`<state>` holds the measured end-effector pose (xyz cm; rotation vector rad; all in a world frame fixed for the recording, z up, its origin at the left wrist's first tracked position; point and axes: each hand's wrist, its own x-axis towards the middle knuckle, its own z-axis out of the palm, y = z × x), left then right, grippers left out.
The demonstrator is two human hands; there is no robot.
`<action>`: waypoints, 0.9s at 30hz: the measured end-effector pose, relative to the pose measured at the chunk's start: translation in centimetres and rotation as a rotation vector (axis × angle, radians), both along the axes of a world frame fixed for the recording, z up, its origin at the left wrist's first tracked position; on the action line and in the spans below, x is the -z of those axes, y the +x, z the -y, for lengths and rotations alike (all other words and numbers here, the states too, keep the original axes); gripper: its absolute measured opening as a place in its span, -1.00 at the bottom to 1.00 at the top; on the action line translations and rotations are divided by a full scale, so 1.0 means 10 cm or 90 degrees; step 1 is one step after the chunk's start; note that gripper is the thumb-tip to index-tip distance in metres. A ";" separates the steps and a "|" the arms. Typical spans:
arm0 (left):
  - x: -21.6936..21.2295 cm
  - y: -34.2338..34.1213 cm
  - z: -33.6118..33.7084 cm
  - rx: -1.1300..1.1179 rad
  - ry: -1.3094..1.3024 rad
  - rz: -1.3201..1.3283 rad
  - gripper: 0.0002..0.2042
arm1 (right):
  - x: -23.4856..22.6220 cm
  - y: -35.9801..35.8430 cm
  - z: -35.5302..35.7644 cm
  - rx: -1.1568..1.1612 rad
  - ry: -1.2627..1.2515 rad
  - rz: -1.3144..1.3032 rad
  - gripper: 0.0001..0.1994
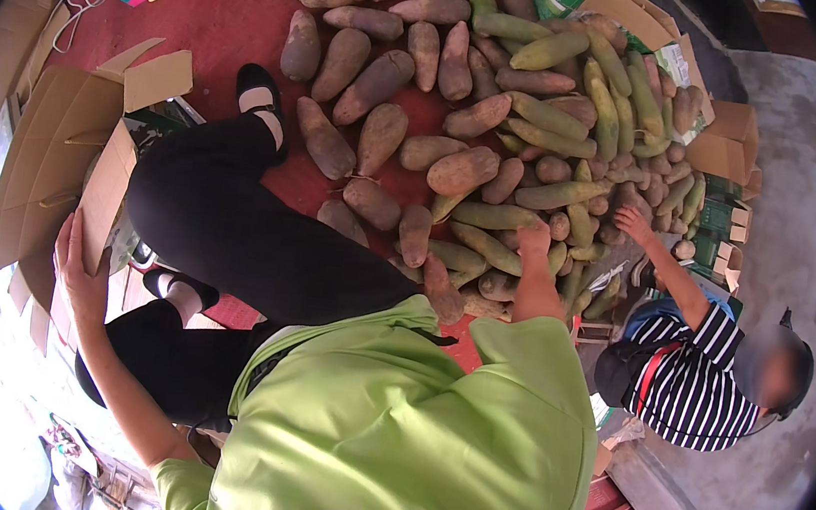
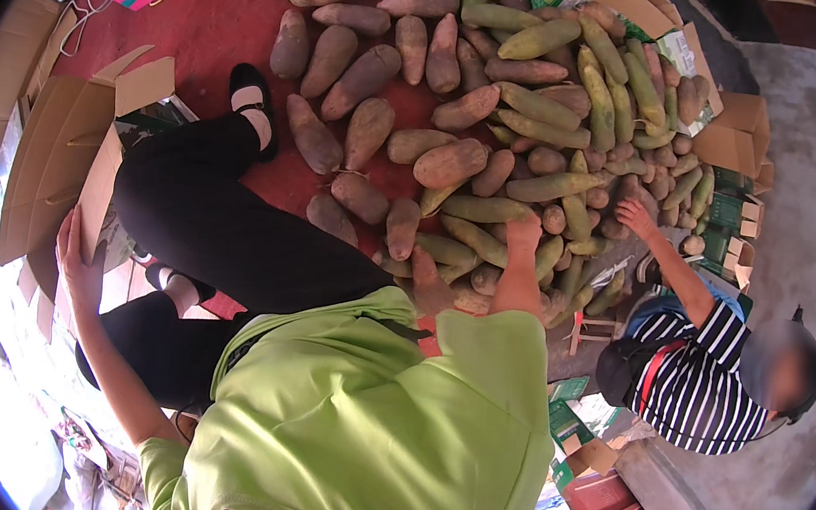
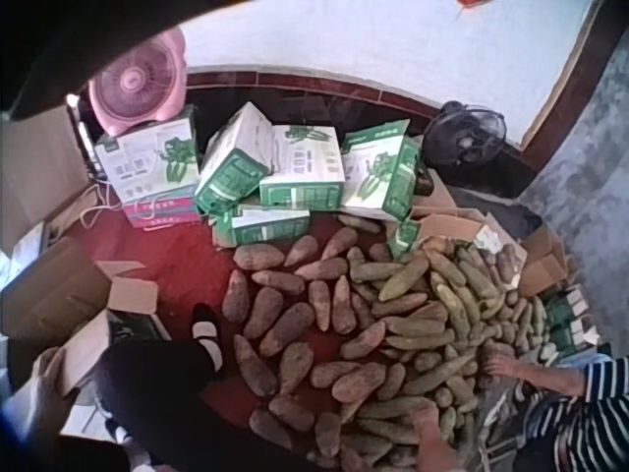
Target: Sorting vegetables from a large pile on the floor into cardboard boxes on a digital scale.
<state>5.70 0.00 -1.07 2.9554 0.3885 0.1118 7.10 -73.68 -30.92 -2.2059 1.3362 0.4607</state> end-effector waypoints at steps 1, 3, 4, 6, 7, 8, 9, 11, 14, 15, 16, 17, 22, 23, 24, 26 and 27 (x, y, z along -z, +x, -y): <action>0.04 0.03 0.00 0.004 -0.006 0.001 -0.32 | 0.11 -0.04 0.20 -0.001 0.005 0.024 -0.36; 0.01 -0.03 0.00 -0.007 0.001 0.005 -0.33 | 0.18 0.05 0.17 -0.024 0.013 0.002 -0.34; 0.00 -0.05 0.00 -0.008 0.007 0.003 -0.33 | 0.20 0.06 0.18 -0.039 0.009 -0.022 -0.32; 0.01 -0.06 -0.02 0.000 0.005 0.007 -0.33 | 0.26 0.06 0.20 -0.050 0.015 -0.007 -0.30; 0.03 -0.05 -0.04 -0.001 0.005 0.006 -0.33 | 0.29 0.06 0.25 -0.059 0.015 0.010 -0.28; 0.06 -0.04 -0.05 0.004 0.004 0.013 -0.34 | 0.31 0.06 0.32 -0.060 0.014 0.009 -0.28; 0.04 -0.06 -0.05 0.007 0.009 0.016 -0.34 | 0.31 0.07 0.28 -0.063 0.037 0.003 -0.25; 0.05 -0.04 -0.02 0.008 0.011 0.011 -0.34 | 0.26 0.11 0.27 -0.072 0.080 -0.006 -0.16; 0.05 0.00 -0.01 0.010 0.009 0.009 -0.33 | 0.15 0.15 0.24 -0.051 0.081 -0.031 -0.14; -0.04 -0.09 0.01 -0.007 0.024 0.007 -0.33 | -0.17 0.34 -0.22 -0.020 0.105 -0.069 -0.14; -0.01 -0.04 0.01 -0.002 0.008 0.011 -0.32 | -0.14 0.27 -0.09 -0.016 0.100 -0.069 -0.14; 0.01 0.00 0.00 0.001 0.002 0.012 -0.32 | -0.09 0.21 0.08 -0.049 0.030 -0.104 -0.14; 0.01 0.00 0.00 0.012 0.001 0.012 -0.31 | -0.09 0.17 0.27 -0.095 0.044 -0.174 -0.19; 0.01 0.00 -0.01 0.019 0.007 0.010 -0.31 | -0.11 0.14 0.28 -0.104 0.049 -0.177 -0.19; -0.03 -0.04 -0.01 0.008 0.025 0.002 -0.31 | -0.20 0.19 0.18 -0.070 0.113 -0.150 -0.22; -0.03 -0.08 -0.04 0.012 0.038 0.012 -0.31 | -0.39 0.22 0.01 -0.006 0.198 -0.093 -0.26; -0.04 -0.04 0.00 0.011 0.036 0.012 -0.32 | -0.43 0.19 0.01 0.025 0.222 -0.062 -0.27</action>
